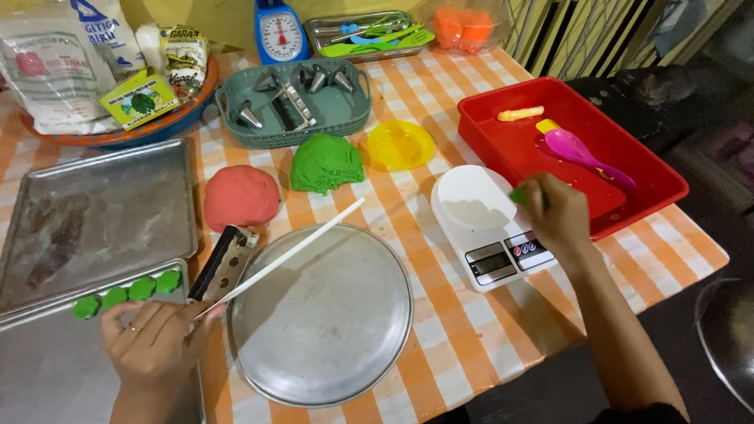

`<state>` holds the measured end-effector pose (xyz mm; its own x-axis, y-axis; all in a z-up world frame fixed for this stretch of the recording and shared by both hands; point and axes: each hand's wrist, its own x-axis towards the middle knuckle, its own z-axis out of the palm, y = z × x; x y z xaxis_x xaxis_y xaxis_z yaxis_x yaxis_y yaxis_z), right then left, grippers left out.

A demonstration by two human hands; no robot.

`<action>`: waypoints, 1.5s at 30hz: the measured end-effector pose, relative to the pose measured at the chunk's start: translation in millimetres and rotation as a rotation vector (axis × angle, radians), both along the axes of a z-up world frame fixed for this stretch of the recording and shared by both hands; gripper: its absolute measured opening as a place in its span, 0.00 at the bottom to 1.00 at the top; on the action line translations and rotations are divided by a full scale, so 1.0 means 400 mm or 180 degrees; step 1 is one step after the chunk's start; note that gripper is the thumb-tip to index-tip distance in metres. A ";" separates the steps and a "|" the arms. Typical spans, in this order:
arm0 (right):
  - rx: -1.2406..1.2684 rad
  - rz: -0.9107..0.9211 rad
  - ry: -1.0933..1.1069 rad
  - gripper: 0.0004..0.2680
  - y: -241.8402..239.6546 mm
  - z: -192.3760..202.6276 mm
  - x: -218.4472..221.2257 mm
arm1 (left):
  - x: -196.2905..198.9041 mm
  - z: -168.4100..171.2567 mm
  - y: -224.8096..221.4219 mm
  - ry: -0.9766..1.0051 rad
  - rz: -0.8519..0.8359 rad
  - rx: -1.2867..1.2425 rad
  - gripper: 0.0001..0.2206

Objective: The person is kneading, rolling, and cutting shapes from green and pink dough using a rolling pin and a mold on a table.

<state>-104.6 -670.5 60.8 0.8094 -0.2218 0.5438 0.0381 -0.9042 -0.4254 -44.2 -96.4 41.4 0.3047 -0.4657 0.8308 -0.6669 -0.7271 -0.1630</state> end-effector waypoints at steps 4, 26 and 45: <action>-0.0704 0.0091 0.0216 0.10 0.043 -0.007 0.081 | -0.001 0.017 -0.005 -0.0148 -0.0053 0.0002 0.15; -0.0915 0.2322 0.0889 0.25 0.516 0.176 0.027 | -0.010 0.150 -0.250 -0.0121 -0.0876 0.0392 0.12; -0.3488 0.0976 0.0501 0.11 0.478 0.136 0.567 | 0.449 -0.131 -0.406 0.3360 0.0008 0.0063 0.16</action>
<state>122.0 -479.5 115.1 0.8237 0.5263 0.2111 0.3367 -0.7535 0.5647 135.6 -258.9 -10.9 0.8696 -0.4747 0.1361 -0.4759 -0.7321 0.4873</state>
